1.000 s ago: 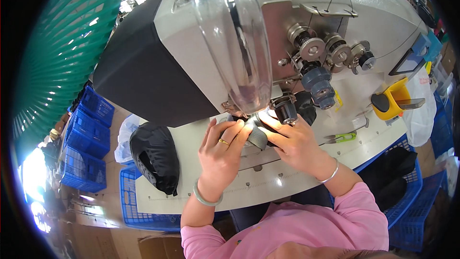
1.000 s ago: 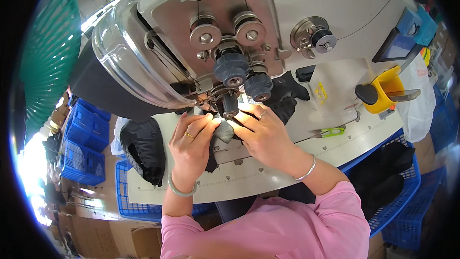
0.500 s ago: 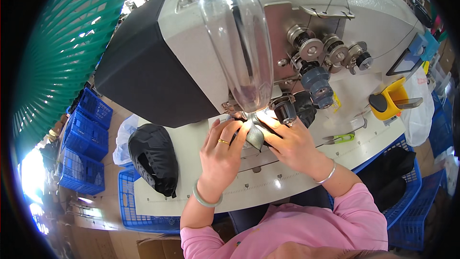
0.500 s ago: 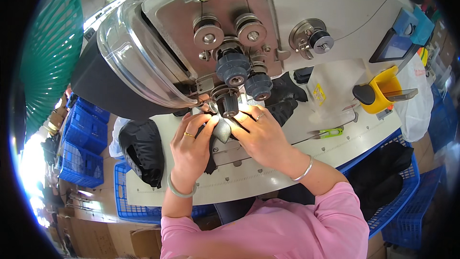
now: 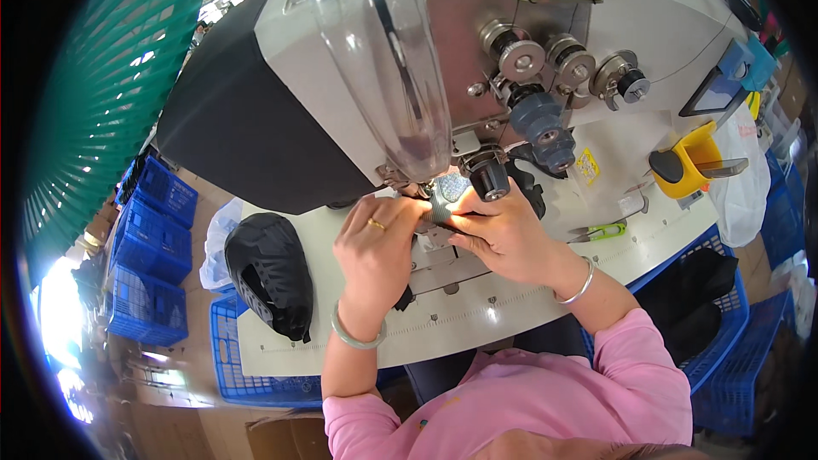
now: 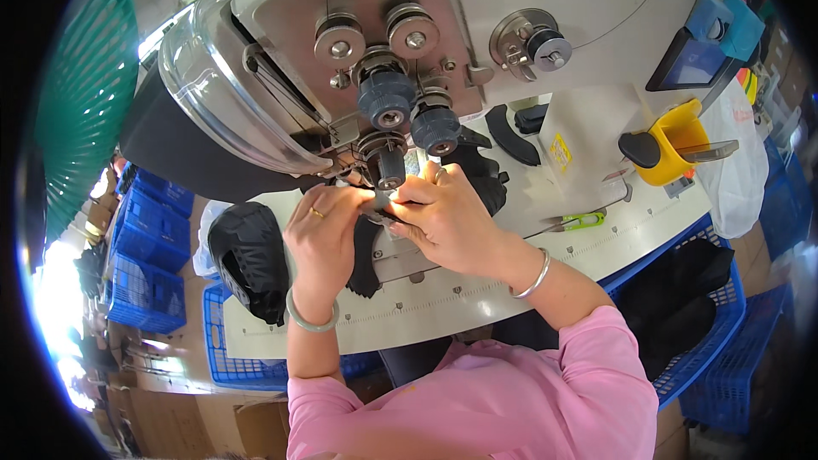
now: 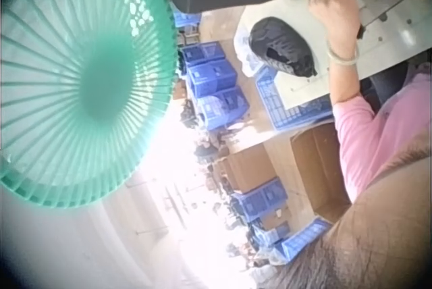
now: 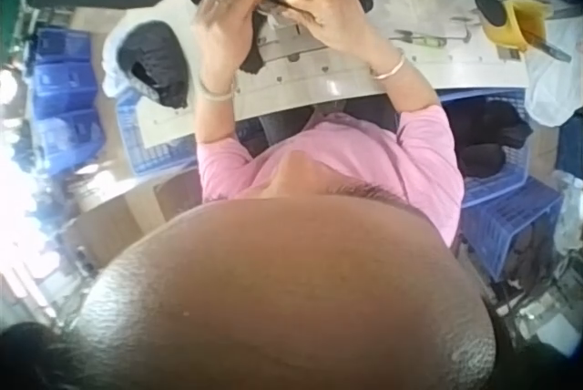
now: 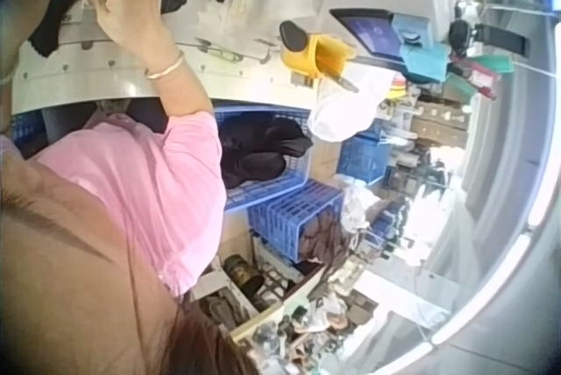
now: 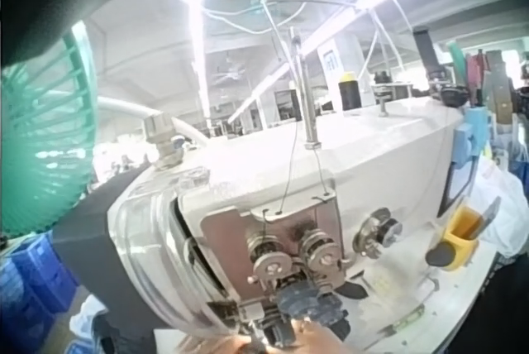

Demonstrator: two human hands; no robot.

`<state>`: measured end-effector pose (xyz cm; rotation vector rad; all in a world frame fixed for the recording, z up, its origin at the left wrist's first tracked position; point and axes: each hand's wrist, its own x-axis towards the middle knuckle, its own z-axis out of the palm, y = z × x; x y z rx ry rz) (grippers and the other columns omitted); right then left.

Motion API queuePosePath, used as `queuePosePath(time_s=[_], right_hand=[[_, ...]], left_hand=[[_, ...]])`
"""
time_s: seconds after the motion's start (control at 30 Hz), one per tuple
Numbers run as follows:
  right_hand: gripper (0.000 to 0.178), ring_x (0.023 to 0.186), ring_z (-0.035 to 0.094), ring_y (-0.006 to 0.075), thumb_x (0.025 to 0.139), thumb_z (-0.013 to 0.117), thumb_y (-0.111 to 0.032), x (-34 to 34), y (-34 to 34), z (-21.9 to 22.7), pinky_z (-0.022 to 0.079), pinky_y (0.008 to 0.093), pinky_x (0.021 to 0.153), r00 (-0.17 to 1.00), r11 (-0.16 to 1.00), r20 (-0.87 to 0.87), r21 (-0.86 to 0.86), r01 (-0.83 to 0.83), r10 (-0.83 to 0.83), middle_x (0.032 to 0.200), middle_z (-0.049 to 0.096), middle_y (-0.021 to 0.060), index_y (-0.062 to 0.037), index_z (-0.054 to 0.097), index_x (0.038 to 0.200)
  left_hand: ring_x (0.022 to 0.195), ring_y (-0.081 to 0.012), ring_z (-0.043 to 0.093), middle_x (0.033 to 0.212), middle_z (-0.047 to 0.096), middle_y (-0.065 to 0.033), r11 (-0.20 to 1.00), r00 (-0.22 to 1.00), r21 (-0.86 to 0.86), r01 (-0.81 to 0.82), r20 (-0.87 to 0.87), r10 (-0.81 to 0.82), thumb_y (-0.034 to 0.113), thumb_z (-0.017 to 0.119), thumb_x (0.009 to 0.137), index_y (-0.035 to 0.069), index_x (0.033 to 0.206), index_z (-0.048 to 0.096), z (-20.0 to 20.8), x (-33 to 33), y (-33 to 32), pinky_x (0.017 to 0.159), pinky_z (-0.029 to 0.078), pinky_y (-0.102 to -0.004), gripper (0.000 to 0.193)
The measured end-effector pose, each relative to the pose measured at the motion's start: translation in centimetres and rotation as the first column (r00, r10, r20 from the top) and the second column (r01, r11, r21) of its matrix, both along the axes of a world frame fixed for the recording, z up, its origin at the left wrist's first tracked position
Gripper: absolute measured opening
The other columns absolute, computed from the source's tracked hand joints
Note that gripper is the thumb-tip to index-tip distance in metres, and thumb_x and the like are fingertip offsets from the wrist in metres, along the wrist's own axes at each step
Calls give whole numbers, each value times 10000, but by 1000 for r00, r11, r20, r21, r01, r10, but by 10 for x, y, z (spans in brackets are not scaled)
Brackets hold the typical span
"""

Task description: Sew components of a shoe upper using a post-bed sewing machine.

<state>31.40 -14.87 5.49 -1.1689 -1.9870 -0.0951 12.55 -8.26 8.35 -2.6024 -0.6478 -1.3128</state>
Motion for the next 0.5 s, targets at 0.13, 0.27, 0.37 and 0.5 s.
queuePosePath(time_s=[0.13, 0.27, 0.37, 0.5], right_hand=[[259, 966, 561, 221, 748, 759, -162, 4, -1, 0, 388, 416, 828, 999, 1000, 51, 26, 12, -13, 992, 612, -11, -86, 707, 990], [320, 1031, 556, 233, 691, 757, -117, 8, -4, 2, 384, 423, 841, 983, 999, 181, 47, 20, -28, 1114, 613, 1, -108, 694, 1005], [363, 1073, 554, 250, 656, 752, -99, 9, -3, -2, 387, 428, 857, 980, 997, 194, 72, 33, -47, 1188, 603, 22, -121, 685, 1012], [375, 1119, 556, 257, 646, 752, -96, 9, -5, -2, 395, 435, 886, 980, 995, 186, 91, 51, -67, 1228, 606, 31, -133, 675, 1011]], left_hand=[[823, -207, 650, 882, 670, -33, 987, 997, 158, 24, -74, -13, 19, 658, 633, 57, 904, 705, -5, -5, -1, 756, 558, -369, 278], [842, -216, 650, 896, 656, -36, 990, 996, 142, 3, -84, 9, 23, 644, 631, 46, 911, 698, -8, -2, -7, 788, 561, -387, 287], [851, -221, 645, 898, 645, -43, 992, 997, 129, -4, -70, 13, 21, 647, 617, 33, 916, 697, -10, 0, -8, 783, 563, -384, 303], [859, -224, 643, 901, 634, -47, 993, 997, 122, 6, -71, 2, 8, 650, 624, 24, 917, 697, -7, 1, -8, 782, 564, -377, 297]])
